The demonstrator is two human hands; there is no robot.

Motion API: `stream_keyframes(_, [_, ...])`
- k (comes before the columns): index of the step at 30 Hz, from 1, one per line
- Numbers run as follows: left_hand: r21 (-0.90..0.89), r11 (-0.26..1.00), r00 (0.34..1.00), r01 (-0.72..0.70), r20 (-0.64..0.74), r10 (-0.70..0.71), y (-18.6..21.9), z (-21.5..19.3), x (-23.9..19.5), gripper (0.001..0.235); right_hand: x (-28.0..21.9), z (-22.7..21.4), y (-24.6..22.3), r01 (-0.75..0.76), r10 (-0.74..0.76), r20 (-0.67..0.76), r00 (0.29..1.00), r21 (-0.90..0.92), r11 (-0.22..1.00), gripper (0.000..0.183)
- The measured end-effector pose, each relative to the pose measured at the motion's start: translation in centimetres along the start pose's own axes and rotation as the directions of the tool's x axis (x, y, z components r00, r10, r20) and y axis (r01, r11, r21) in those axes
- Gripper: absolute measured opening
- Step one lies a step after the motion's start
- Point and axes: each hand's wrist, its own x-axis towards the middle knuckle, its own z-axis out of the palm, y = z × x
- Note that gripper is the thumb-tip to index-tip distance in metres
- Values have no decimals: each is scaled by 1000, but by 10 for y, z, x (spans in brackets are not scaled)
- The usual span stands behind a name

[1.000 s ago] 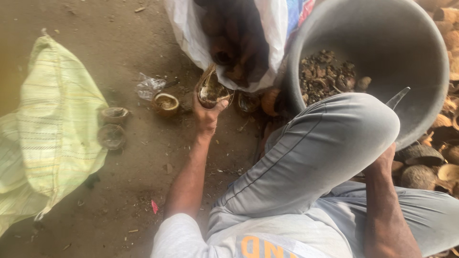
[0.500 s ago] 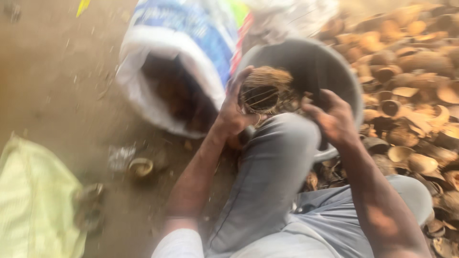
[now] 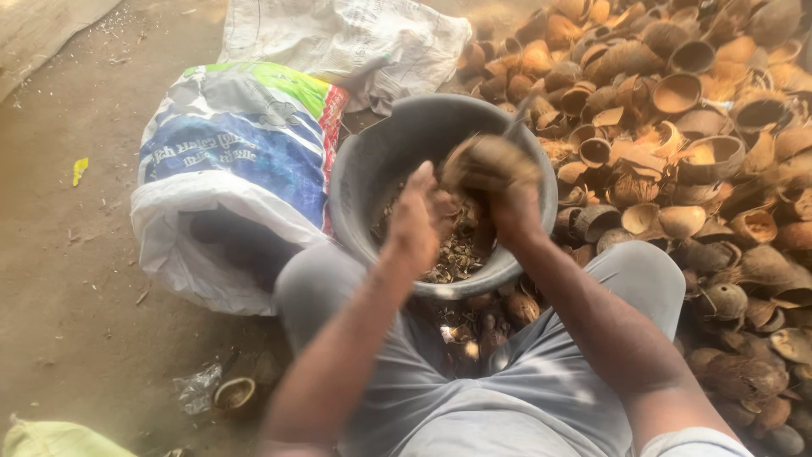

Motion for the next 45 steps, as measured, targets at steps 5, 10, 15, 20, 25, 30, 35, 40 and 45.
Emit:
stream_keyframes(5, [-504, 863, 988, 31, 146, 50, -89, -33, 47, 61, -20, 14, 19, -366, 380, 89, 921, -144, 920, 27])
stream_keyframes(10, [-644, 764, 999, -45, -53, 15, -117, -61, 92, 57, -18, 7, 23, -281, 399, 145, 906, -498, 820, 38])
stream_keyframes(15, [-712, 686, 983, -150, -32, 181, -91, -85, 111, 52, -25, -28, 20, -178, 507, 228, 832, -755, 631, 44])
stream_keyframes(20, [-576, 790, 978, -210, -119, 173, -89, -94, 120, 46, -39, -34, 2, 176, 517, 353, 780, -916, 360, 48])
stream_keyframes(25, [-553, 805, 967, -217, -6, 256, -90, -100, 118, 35, -45, -16, 2, 360, 504, 458, 732, -889, 283, 66])
stream_keyframes(30, [-396, 862, 944, -317, -47, 326, -96, -99, 117, 26, -44, -11, 15, 359, 495, 503, 708, -861, 361, 58])
stream_keyframes(35, [-446, 863, 945, -237, 100, 311, -96, -109, 117, 19, -39, -2, 25, 250, 642, 458, 615, -885, 392, 53])
stream_keyframes(40, [-500, 847, 922, -178, 216, 321, -84, -110, 110, 20, -38, -16, 29, 263, 442, 580, 684, -762, 592, 53])
stream_keyframes(45, [-417, 876, 948, -242, 89, 304, -87, -102, 105, 18, -49, 1, 42, 277, 578, 489, 654, -865, 419, 59])
